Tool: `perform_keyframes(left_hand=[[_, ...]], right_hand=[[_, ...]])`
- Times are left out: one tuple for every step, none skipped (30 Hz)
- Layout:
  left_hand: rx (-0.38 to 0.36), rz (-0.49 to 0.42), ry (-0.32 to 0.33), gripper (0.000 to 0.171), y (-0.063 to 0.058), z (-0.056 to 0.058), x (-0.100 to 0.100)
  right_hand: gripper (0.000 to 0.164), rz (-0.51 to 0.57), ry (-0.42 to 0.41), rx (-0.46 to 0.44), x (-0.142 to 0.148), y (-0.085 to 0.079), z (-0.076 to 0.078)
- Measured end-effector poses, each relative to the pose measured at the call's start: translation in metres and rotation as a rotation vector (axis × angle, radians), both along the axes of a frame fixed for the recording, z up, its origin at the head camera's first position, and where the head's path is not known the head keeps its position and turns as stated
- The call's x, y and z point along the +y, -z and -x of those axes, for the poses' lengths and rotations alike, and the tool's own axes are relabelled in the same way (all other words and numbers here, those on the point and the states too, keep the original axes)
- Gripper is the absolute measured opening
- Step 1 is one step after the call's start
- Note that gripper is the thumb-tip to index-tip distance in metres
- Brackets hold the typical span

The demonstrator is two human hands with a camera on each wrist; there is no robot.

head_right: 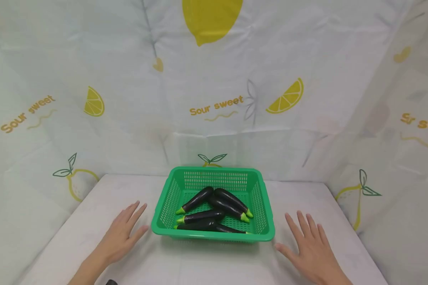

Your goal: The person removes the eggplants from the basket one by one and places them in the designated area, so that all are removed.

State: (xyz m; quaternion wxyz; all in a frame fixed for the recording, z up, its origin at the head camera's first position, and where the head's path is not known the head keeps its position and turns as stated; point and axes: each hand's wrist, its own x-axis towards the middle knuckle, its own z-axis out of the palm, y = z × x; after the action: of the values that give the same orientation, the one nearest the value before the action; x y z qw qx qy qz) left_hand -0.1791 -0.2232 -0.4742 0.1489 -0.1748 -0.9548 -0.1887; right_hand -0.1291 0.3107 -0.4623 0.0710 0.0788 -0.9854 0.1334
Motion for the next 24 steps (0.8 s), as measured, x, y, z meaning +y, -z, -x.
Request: perform_keyframes(left_hand=[[0.011, -0.013, 0.005, 0.063, 0.0, 0.001, 0.001], [0.021, -0.026, 0.008, 0.062, 0.0, 0.001, 0.003], [0.03, -0.04, 0.011, 0.061, -0.001, 0.002, 0.005], [0.04, -0.054, 0.013, 0.06, -0.001, 0.003, 0.006], [0.047, -0.066, 0.014, 0.059, -0.002, 0.003, 0.008], [0.053, -0.079, 0.012, 0.059, -0.003, 0.004, 0.01], [0.054, -0.094, 0.009, 0.058, -0.004, 0.004, 0.012], [0.053, -0.11, 0.006, 0.057, -0.005, 0.005, 0.014], [0.049, -0.127, 0.002, 0.057, -0.005, 0.005, 0.016], [0.042, -0.143, 0.0, 0.056, -0.006, 0.005, 0.017], [0.033, -0.16, -0.002, 0.056, -0.007, 0.005, 0.019], [0.022, -0.18, -0.005, 0.056, -0.007, 0.006, 0.021], [0.012, -0.2, -0.005, 0.056, -0.008, 0.006, 0.022], [0.001, -0.22, -0.003, 0.056, -0.008, 0.006, 0.024], [-0.009, -0.242, 0.0, 0.056, -0.008, 0.007, 0.025], [-0.019, -0.268, 0.005, 0.055, -0.008, 0.007, 0.026], [-0.026, -0.292, 0.013, 0.055, -0.008, 0.008, 0.027], [-0.033, -0.318, 0.024, 0.054, -0.008, 0.009, 0.029], [-0.04, -0.344, 0.035, 0.053, -0.007, 0.01, 0.03], [-0.049, -0.371, 0.046, 0.052, -0.007, 0.01, 0.031], [-0.06, -0.394, 0.055, 0.052, -0.007, 0.011, 0.032], [-0.071, -0.417, 0.063, 0.052, -0.006, 0.012, 0.033], [-0.082, -0.432, 0.068, 0.052, -0.006, 0.013, 0.035], [-0.098, -0.449, 0.07, 0.052, -0.005, 0.013, 0.036]], right_hand=[[0.091, 0.002, -0.003, 0.004, -0.001, -0.002, 0.0], [0.091, 0.006, -0.007, 0.012, -0.001, -0.003, 0.001], [0.091, 0.011, -0.012, 0.023, -0.001, -0.005, 0.002], [0.09, 0.015, -0.016, 0.034, -0.002, -0.008, 0.002], [0.09, 0.018, -0.02, 0.043, -0.003, -0.01, 0.002], [0.09, 0.023, -0.022, 0.054, -0.004, -0.012, 0.003], [0.089, 0.03, -0.024, 0.066, -0.005, -0.014, 0.003], [0.088, 0.037, -0.029, 0.082, -0.007, -0.016, 0.003], [0.087, 0.043, -0.03, 0.096, -0.008, -0.019, 0.003], [0.086, 0.05, -0.032, 0.108, -0.01, -0.021, 0.003], [0.085, 0.056, -0.032, 0.116, -0.012, -0.023, 0.003], [0.084, 0.064, -0.033, 0.123, -0.014, -0.026, 0.003], [0.082, 0.076, -0.036, 0.128, -0.016, -0.028, 0.003], [0.081, 0.088, -0.039, 0.133, -0.017, -0.031, 0.003], [0.08, 0.1, -0.042, 0.136, -0.02, -0.033, 0.003], [0.079, 0.112, -0.048, 0.142, -0.022, -0.035, 0.003], [0.078, 0.124, -0.053, 0.149, -0.023, -0.037, 0.003], [0.078, 0.134, -0.058, 0.155, -0.026, -0.039, 0.004], [0.077, 0.14, -0.064, 0.163, -0.028, -0.041, 0.004], [0.077, 0.142, -0.067, 0.171, -0.03, -0.042, 0.005], [0.076, 0.146, -0.071, 0.174, -0.032, -0.044, 0.006], [0.076, 0.151, -0.075, 0.177, -0.034, -0.045, 0.006], [0.076, 0.156, -0.077, 0.178, -0.036, -0.047, 0.007], [0.076, 0.158, -0.079, 0.177, -0.038, -0.048, 0.007]])
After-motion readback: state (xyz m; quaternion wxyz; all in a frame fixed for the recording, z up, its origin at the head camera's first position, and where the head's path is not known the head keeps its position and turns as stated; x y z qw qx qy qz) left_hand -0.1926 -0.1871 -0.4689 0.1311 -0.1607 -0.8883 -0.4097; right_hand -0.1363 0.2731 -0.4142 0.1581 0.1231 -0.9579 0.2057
